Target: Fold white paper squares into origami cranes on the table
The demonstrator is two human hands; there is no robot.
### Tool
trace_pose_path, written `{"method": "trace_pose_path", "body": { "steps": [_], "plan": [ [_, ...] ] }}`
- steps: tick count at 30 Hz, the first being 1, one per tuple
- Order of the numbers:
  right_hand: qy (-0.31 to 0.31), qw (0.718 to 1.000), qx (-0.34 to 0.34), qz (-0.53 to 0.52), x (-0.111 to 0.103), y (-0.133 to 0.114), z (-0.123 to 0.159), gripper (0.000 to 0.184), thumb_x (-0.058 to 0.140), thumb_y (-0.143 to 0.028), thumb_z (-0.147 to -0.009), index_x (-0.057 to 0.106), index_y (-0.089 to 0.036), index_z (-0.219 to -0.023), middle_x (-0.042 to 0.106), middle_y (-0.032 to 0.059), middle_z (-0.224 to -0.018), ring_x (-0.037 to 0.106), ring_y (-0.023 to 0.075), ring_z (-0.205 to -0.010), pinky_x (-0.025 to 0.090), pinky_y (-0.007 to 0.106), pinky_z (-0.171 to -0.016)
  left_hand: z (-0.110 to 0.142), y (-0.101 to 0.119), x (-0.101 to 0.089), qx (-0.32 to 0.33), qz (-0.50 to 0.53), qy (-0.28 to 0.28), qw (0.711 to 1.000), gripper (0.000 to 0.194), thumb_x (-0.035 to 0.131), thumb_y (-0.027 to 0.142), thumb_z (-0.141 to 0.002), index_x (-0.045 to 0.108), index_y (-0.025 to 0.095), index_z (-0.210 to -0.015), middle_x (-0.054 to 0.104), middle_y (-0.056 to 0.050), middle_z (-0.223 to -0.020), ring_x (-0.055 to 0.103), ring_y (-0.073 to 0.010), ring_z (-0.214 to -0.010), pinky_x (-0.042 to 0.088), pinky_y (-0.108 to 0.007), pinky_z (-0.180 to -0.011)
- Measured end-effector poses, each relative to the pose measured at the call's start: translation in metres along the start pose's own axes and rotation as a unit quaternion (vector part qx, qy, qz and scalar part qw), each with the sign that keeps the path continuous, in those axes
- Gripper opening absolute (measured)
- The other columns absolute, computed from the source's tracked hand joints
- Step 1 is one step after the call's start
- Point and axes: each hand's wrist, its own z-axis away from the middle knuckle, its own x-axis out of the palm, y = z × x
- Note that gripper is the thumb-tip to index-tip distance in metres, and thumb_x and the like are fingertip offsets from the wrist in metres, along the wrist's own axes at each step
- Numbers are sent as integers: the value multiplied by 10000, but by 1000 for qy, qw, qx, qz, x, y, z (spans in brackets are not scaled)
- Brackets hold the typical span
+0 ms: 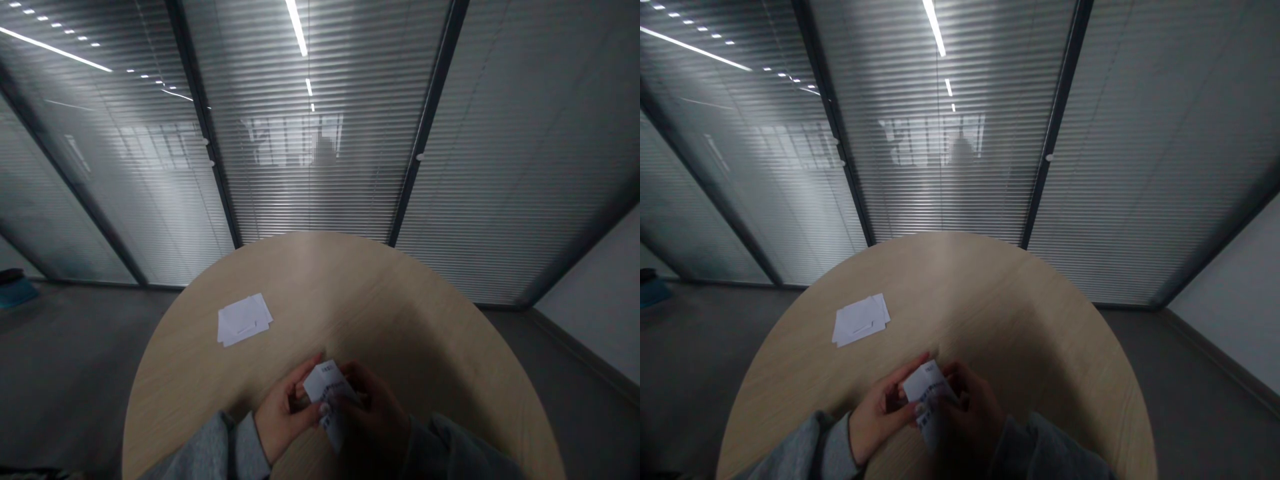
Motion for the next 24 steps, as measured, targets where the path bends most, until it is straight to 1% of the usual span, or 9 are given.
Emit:
{"method": "trace_pose_path", "body": {
  "steps": [3,6,9,12,14,16,20,24],
  "plan": [
    [-6,1000,-7,-27,-1,-1,-1,296,642,-433,-709,560,-194,-862,646,41,-772,606,209,-721,471,313,-621,0,0,1,-3,1,3,1000,736,717,408,-737,409,203,-1373,663,-64,-900,597,-158,-720,473,-271,-649],
    [11,999,-16,-47,-3,-2,-3,310,638,-467,-720,558,-187,-828,632,42,-751,594,210,-704,465,322,-623,0,0,2,-2,8,18,1000,745,718,411,-732,402,207,-1375,663,-76,-932,598,-169,-735,471,-272,-642],
    [24,998,-8,-60,-5,-1,-4,354,646,-506,-714,556,-177,-808,615,36,-728,575,203,-680,456,323,-616,-1,0,0,-1,13,33,999,761,717,427,-730,385,215,-1381,663,-85,-951,590,-167,-722,461,-254,-599],
    [16,996,6,-85,-6,1,-5,393,651,-520,-717,554,-167,-859,625,53,-769,585,212,-704,465,334,-630,-3,-1,-3,-15,7,43,999,767,709,444,-734,380,191,-1379,658,-48,-795,553,-132,-608,441,-230,-536],
    [11,995,3,-99,-6,4,-5,416,655,-528,-718,553,-163,-889,624,55,-768,589,212,-699,466,333,-626,-5,-2,-5,-31,-6,50,998,747,704,458,-731,413,162,-1352,626,-14,-679,524,-116,-542,432,-223,-503],
    [14,994,0,-111,-6,5,-5,431,665,-534,-712,554,-162,-898,615,47,-749,585,202,-678,463,324,-615,-6,-3,-7,-42,-18,63,997,717,710,474,-713,471,132,-1296,600,-1,-629,515,-113,-522,430,-218,-481],
    [15,992,12,-128,-4,3,-4,464,672,-558,-704,569,-156,-912,613,42,-745,576,185,-662,456,310,-607,-7,-5,-9,-41,-35,92,994,630,720,495,-683,566,103,-1151,597,-8,-622,521,-116,-530,422,-203,-448],
    [25,993,17,-116,-4,-2,-3,514,641,-625,-695,605,-155,-899,620,40,-718,570,183,-639,439,300,-583,-7,-5,-9,-39,-44,101,993,583,711,503,-688,573,116,-1101,588,2,-606,512,-106,-498,414,-192,-416]
  ]
}}
